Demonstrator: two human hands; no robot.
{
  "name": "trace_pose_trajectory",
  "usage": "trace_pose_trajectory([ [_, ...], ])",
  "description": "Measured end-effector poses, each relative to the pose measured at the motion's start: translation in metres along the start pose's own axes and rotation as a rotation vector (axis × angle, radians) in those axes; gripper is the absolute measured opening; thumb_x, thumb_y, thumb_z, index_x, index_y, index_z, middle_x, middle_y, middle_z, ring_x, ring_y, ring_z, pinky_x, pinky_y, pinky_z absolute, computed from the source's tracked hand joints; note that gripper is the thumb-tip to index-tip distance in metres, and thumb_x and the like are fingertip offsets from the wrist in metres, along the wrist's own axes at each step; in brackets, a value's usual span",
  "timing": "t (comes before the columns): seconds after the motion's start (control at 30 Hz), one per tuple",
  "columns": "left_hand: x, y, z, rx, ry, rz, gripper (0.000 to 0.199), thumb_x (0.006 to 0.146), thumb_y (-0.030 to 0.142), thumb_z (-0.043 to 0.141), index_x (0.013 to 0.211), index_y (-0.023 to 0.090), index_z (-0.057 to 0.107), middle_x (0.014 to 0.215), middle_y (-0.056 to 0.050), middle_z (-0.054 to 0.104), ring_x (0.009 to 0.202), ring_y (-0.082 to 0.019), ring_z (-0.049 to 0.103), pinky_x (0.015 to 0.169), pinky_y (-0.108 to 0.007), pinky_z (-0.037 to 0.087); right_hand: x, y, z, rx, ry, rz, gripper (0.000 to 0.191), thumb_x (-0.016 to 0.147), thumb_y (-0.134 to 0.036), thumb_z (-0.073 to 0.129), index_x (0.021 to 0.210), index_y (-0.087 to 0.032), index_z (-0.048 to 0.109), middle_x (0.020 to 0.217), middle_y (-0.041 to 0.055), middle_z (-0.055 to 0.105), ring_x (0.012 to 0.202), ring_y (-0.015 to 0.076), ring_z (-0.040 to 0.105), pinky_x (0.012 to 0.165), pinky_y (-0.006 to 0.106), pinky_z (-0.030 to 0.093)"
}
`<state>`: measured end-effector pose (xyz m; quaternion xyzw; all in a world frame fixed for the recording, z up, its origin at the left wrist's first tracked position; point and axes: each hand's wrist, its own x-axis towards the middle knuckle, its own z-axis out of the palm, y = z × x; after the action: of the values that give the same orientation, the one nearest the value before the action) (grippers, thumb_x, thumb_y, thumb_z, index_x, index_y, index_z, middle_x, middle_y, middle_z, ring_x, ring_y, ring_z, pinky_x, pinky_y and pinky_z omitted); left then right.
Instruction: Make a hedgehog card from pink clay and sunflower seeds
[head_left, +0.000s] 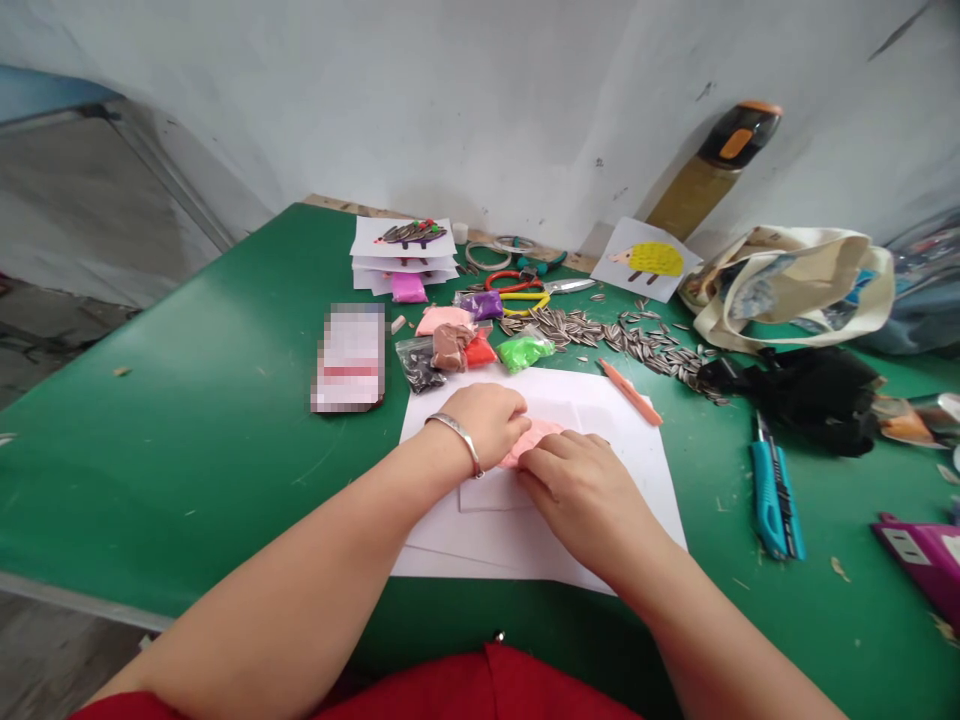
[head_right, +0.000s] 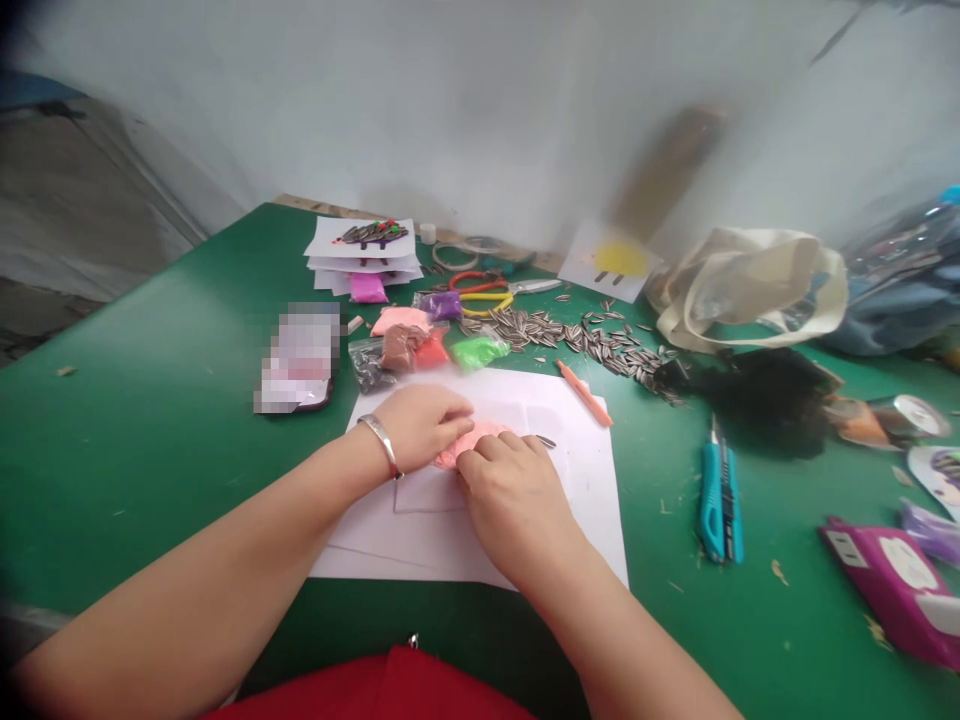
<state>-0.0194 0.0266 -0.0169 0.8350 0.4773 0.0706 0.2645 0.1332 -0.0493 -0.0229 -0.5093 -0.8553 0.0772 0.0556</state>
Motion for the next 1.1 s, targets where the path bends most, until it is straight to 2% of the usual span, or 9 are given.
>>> trace_pose_trajectory([
  [0.23, 0.000, 0.000, 0.000, 0.013, -0.016, -0.006, 0.027, 0.080, 0.029, 0.048, 0.058, 0.018, 0.058, 0.058, -0.002, 0.057, 0.056, -0.015, 0.045, 0.052, -0.029, 0.019, -0.002, -0.002, -0.010, 0.033, -0.087, 0.006, 0.021, 0.086, -0.011, 0.048, 0.079, -0.021, 0.065, 0.081, 0.0031, 0.064, 0.081, 0.0193, 0.052, 0.067, 0.032, 0.028],
  [0.43, -0.001, 0.003, -0.002, 0.000, -0.017, -0.021, 0.027, 0.082, 0.030, 0.049, 0.061, 0.018, 0.063, 0.059, -0.002, 0.060, 0.056, -0.016, 0.047, 0.052, -0.030, 0.021, -0.006, 0.003, -0.024, 0.160, -0.122, -0.003, 0.030, 0.085, -0.008, 0.044, 0.098, -0.022, 0.067, 0.086, 0.0026, 0.066, 0.083, 0.0186, 0.054, 0.072, 0.032, 0.032],
  [0.67, 0.000, 0.004, -0.004, 0.059, -0.048, -0.019, 0.028, 0.083, 0.030, 0.047, 0.062, 0.017, 0.060, 0.061, -0.002, 0.059, 0.057, -0.015, 0.045, 0.052, -0.029, 0.021, -0.008, 0.000, -0.023, 0.061, -0.221, -0.020, 0.027, 0.085, -0.010, 0.044, 0.092, -0.024, 0.067, 0.081, 0.0023, 0.063, 0.077, 0.0176, 0.051, 0.066, 0.031, 0.027],
  [0.83, 0.000, 0.004, -0.004, 0.062, -0.052, -0.022, 0.028, 0.083, 0.031, 0.045, 0.062, 0.017, 0.058, 0.061, -0.001, 0.056, 0.055, -0.013, 0.041, 0.052, -0.028, 0.020, -0.010, 0.000, -0.023, 0.003, -0.238, -0.070, 0.028, 0.089, -0.015, 0.042, 0.101, -0.025, 0.065, 0.081, 0.0023, 0.062, 0.075, 0.0164, 0.051, 0.064, 0.031, 0.023],
  [1.1, 0.001, 0.002, -0.002, 0.060, -0.039, -0.015, 0.028, 0.083, 0.032, 0.045, 0.063, 0.018, 0.058, 0.060, -0.001, 0.054, 0.055, -0.013, 0.040, 0.053, -0.028, 0.021, -0.010, 0.003, -0.027, 0.086, -0.273, -0.040, 0.030, 0.086, -0.010, 0.042, 0.100, -0.024, 0.063, 0.083, 0.0009, 0.063, 0.079, 0.0162, 0.053, 0.066, 0.030, 0.026],
])
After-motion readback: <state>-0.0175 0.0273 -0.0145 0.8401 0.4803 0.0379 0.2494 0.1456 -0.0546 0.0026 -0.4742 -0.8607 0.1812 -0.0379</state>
